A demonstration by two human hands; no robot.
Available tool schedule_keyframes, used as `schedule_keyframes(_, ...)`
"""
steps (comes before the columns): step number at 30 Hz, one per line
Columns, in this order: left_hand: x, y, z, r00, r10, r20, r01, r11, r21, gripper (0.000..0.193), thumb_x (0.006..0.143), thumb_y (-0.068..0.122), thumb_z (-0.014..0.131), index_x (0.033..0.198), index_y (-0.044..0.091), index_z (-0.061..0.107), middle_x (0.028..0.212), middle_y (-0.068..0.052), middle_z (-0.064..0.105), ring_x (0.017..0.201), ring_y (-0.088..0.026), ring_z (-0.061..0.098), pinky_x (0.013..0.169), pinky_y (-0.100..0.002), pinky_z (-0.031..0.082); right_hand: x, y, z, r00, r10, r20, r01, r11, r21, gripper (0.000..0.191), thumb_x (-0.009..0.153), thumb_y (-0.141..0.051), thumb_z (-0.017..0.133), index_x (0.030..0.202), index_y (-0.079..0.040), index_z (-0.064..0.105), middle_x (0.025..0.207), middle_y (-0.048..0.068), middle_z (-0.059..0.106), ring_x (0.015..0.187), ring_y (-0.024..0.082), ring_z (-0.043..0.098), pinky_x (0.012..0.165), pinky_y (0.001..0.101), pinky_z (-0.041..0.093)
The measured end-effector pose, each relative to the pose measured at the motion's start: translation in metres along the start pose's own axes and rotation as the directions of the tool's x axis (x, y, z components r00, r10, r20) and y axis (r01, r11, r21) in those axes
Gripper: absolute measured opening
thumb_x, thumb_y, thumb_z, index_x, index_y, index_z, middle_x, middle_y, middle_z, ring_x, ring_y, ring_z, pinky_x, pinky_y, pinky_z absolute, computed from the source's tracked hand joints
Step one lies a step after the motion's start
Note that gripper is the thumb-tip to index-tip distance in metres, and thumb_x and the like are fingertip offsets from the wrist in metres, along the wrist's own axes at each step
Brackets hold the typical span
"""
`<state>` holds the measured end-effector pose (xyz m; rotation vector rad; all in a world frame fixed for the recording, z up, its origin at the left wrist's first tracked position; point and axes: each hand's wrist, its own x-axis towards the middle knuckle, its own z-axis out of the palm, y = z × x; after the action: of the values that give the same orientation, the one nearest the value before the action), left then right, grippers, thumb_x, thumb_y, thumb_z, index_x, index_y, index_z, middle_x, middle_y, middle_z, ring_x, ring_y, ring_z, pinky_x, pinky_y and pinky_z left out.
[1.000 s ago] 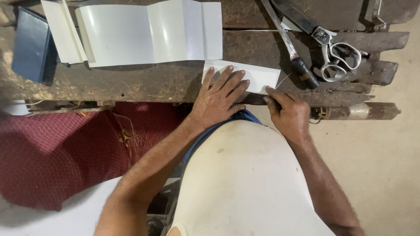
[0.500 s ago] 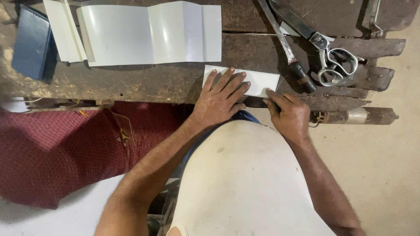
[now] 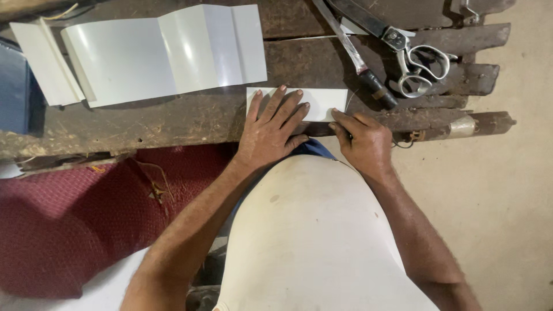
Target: The person folds and creases white plastic sheets on a wooden workbench, aligning edges and pressing folds flat by hand. They pick up and reposition sheets one at a time, and occasionally use scissors to trim a sheet edge.
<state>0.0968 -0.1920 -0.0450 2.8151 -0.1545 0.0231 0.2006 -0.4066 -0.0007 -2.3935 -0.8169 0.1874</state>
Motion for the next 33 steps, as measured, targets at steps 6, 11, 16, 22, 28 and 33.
schedule_keyframes(6, 0.004, 0.004, 0.000, 0.998, 0.059, 0.022, -0.060, 0.996, 0.066, 0.079, 0.087, 0.072, 0.069, 0.152, 0.029, 0.055, 0.163, -0.008, 0.039, 0.153, -0.036, 0.028, 0.122, -0.073, 0.020, -0.001, 0.000, -0.004, 1.000, 0.021, -0.009, -0.021, 1.000, 0.011, 0.028, 0.089, -0.016, 0.083, 0.116, -0.014, 0.079, 0.086, 0.007, 0.070, 0.069, 0.025, 0.068, 0.059, 0.0371, 0.055)
schedule_keyframes(11, 0.007, 0.010, 0.006, 0.995, 0.097, 0.028, -0.099, 0.987, 0.123, 0.082, 0.087, 0.076, 0.070, 0.156, 0.035, 0.053, 0.162, -0.016, 0.035, 0.152, -0.046, 0.024, 0.114, -0.083, 0.018, -0.004, 0.001, -0.005, 1.000, 0.026, 0.006, -0.026, 0.999, 0.026, 0.030, 0.088, -0.013, 0.081, 0.118, -0.014, 0.079, 0.088, 0.005, 0.071, 0.070, 0.024, 0.069, 0.060, 0.0374, 0.056)
schedule_keyframes(16, 0.006, 0.015, 0.013, 0.996, 0.073, 0.047, -0.079, 0.985, 0.154, 0.084, 0.084, 0.072, 0.075, 0.157, 0.037, 0.051, 0.162, -0.018, 0.033, 0.153, -0.048, 0.020, 0.115, -0.084, 0.015, -0.006, 0.017, -0.002, 1.000, -0.006, 0.028, 0.002, 0.991, 0.132, 0.028, 0.089, -0.013, 0.083, 0.116, -0.009, 0.077, 0.091, 0.008, 0.074, 0.071, 0.022, 0.071, 0.060, 0.0356, 0.057)
schedule_keyframes(22, 0.002, 0.016, 0.018, 0.996, 0.064, 0.058, -0.075, 0.975, 0.210, 0.080, 0.088, 0.068, 0.074, 0.159, 0.039, 0.051, 0.166, -0.018, 0.029, 0.155, -0.048, 0.018, 0.117, -0.082, 0.014, -0.014, 0.057, -0.025, 0.945, 0.325, -0.035, -0.276, 0.851, 0.446, 0.013, 0.103, -0.007, 0.075, 0.115, -0.003, 0.077, 0.088, 0.013, 0.075, 0.070, 0.016, 0.068, 0.056, 0.0315, 0.053)
schedule_keyframes(28, 0.004, 0.018, 0.021, 0.998, 0.058, 0.020, -0.061, 0.987, 0.150, 0.076, 0.093, 0.072, 0.068, 0.159, 0.038, 0.051, 0.165, -0.018, 0.029, 0.154, -0.047, 0.019, 0.116, -0.083, 0.014, -0.026, 0.045, -0.016, 0.909, 0.377, 0.180, -0.416, 0.852, 0.318, 0.015, 0.100, -0.014, 0.073, 0.106, -0.001, 0.073, 0.083, 0.009, 0.074, 0.057, 0.009, 0.066, 0.041, 0.0260, 0.052)
schedule_keyframes(33, 0.003, 0.019, 0.017, 0.998, 0.040, 0.045, -0.046, 0.988, 0.149, 0.077, 0.090, 0.068, 0.074, 0.156, 0.038, 0.052, 0.165, -0.016, 0.033, 0.155, -0.045, 0.020, 0.118, -0.082, 0.013, -0.029, 0.015, -0.002, 0.873, 0.457, 0.172, -0.483, 0.757, 0.441, 0.019, 0.098, -0.017, 0.074, 0.104, 0.000, 0.070, 0.074, 0.009, 0.072, 0.056, 0.010, 0.064, 0.046, 0.0253, 0.048)
